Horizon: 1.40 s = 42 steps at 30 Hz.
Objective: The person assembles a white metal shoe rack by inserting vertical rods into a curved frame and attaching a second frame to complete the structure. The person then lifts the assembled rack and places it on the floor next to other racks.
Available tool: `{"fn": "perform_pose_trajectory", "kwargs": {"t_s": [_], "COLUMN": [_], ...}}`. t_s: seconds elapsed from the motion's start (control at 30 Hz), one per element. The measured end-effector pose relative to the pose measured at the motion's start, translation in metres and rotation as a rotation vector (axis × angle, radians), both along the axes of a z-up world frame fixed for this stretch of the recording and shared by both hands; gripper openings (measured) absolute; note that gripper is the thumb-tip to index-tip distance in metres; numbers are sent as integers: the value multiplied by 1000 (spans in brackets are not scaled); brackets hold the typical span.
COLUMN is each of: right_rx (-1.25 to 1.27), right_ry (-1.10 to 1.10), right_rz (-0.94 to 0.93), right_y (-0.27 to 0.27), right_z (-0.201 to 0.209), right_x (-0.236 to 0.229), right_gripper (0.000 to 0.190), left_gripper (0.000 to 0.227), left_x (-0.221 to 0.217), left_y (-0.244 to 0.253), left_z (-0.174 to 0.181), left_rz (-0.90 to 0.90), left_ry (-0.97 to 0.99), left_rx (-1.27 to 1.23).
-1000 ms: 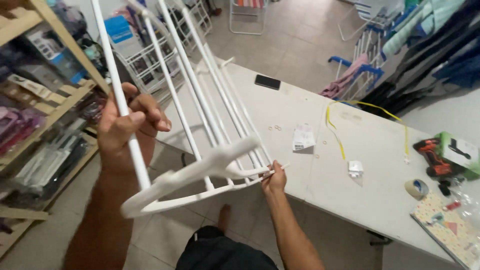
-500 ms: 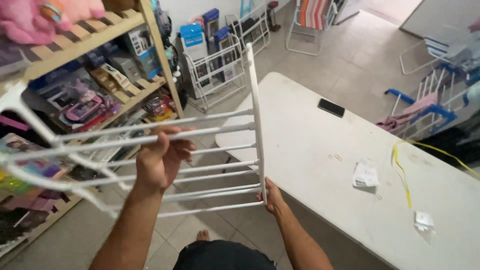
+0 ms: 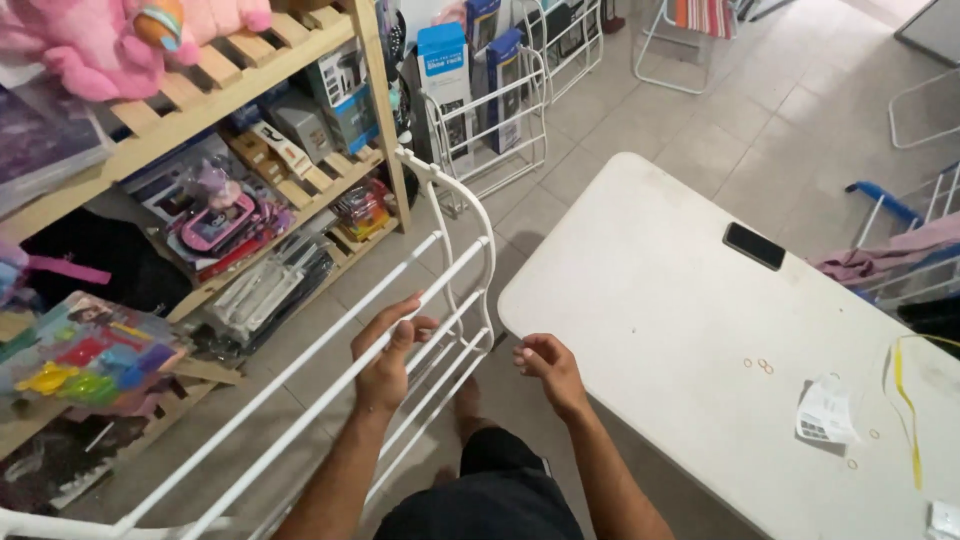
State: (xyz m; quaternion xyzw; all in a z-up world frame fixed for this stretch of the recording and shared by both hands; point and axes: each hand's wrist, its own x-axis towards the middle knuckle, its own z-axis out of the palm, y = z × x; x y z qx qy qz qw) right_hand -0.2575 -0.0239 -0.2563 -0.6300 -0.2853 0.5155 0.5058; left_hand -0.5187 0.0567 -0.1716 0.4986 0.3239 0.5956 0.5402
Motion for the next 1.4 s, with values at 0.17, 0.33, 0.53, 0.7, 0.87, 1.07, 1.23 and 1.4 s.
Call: {"fn": "perform_pose_trajectory", "kwargs": {"t_s": [0.17, 0.33, 0.53, 0.7, 0.87, 1.07, 1.23, 1.4], "right_rx": [123, 301, 248, 145, -21, -138, -186, -367], "right_ry": [-6, -91, 57, 369, 535, 494, 584, 578], "right_rz": [-23, -92, 230, 37, -136, -337, -405, -389], "right_y": [103, 200, 332, 413, 468, 551, 614, 674], "right_z": [8, 48, 42, 22, -36, -125, -195, -277], "right_x": [12, 40, 49, 9, 14, 43, 79, 87], "right_gripper": [52, 48, 58, 32, 24, 22, 31, 31], "left_gripper": [33, 40, 59, 73, 88, 67, 45, 47], "left_x": [34, 64, 105, 112, 81, 43, 47, 64], "left_y": [90, 186, 274, 307, 337, 391, 449, 516], "left_z": [4, 10, -38, -99, -128, -155, -163, -181], "left_rz": [-26, -25, -78, -105, -123, -396, -660, -816], "left_ry": [24, 170, 177, 266, 644, 1224, 1320, 1352], "left_rx": [139, 253, 118, -54, -209, -413, -304, -561]}}
